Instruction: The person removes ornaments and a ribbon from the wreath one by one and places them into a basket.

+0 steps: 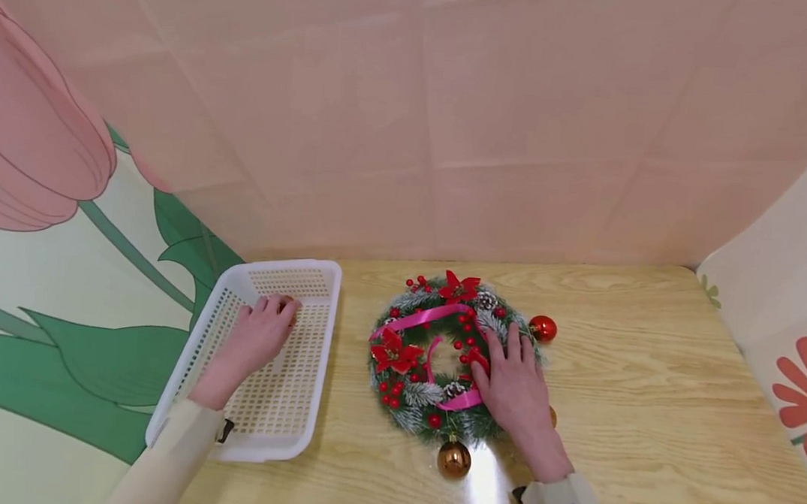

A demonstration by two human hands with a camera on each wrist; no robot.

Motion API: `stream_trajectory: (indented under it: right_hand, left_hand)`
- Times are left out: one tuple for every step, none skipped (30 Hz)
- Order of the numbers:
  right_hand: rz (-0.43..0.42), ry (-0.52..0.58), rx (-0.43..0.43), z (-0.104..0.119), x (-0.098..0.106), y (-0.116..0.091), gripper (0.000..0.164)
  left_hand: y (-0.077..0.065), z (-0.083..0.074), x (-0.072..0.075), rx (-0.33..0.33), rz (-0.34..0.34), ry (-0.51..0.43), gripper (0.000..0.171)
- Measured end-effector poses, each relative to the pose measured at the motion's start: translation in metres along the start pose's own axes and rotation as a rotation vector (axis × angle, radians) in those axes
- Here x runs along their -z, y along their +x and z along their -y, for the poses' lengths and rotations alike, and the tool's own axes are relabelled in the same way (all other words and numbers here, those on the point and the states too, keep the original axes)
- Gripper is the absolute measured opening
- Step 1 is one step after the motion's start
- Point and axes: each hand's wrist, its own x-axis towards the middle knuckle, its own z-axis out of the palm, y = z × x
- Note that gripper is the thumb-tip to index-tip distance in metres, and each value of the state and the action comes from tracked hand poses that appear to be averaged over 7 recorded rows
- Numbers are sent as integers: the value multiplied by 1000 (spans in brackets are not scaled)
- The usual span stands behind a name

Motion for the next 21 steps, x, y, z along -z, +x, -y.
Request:
stream_trajectory:
  right_hand:
    - [-1,1,-2,0,0,0,64]
    - [-1,1,-3,0,0,0,64]
    - [-1,0,-4,0,0,0,64]
    - [-1,0,-3,0,0,0,64]
    - [-1,-2,-3,0,0,0,64]
    - [0,-3,-3,0,0,0,64]
    - [0,-3,-2,0,-1,0,64]
    - [1,-3,-3,0,-1,0,64]
    - [1,-4,-4,0,-1,0,64]
    - [0,-4,-5,0,-1,0,64]
    - [-1,-5,-6,0,-1,0,64]
    - [-3,-5,-8,0,-1,0,64]
    - [-3,-6,-9,0,-1,0,64]
    - [-4,-6,-10,0,-1,1,64]
    - [-4,-7,-11,0,-1,1,64]
    - [-4,-7,-11,0,-1,0,64]
    - [-3,-7,-12,0,-2,0,64]
    - [-2,-7,-12,0,-2,0,64]
    - [0,-6,-13,0,-2,0,64]
    - [1,-4,-14,0,-2,0,65]
    - [1,-3,-15,0,-2,0,65]
  left_hand:
    - [2,0,-2,-7,13,0,20]
    - [3,1,-4,-14,22,0,18]
    - [5,2,-6,-17,35,1,17]
    - [6,2,-9,-20,46,1,17]
    - [8,3,-12,-23,57,3,16]
    - [10,4,-16,-28,68,2,16]
    - [12,4,-19,-33,82,3,16]
    - [14,4,-23,-41,100,7,17]
    - [16,4,-27,-49,113,10,17]
    - [18,4,-30,-57,126,15,17]
    - [20,4,-33,-65,141,25,18]
    - [22,3,-35,-71,153,37,18]
    - [25,2,-37,-73,165,50,19]
    - [27,1,-39,-76,178,62,19]
    - [28,0,-40,-72,188,67,21]
    - [30,0,-42,-68,203,74,23]
    - [31,-1,-43,-62,217,81,25]
    - [32,-2,-44,-55,231,84,28]
    - [34,-3,-45,-49,244,84,30]
    - [35,-3,-46,-45,251,85,31]
    - [35,-4,-47,-40,257,84,32]
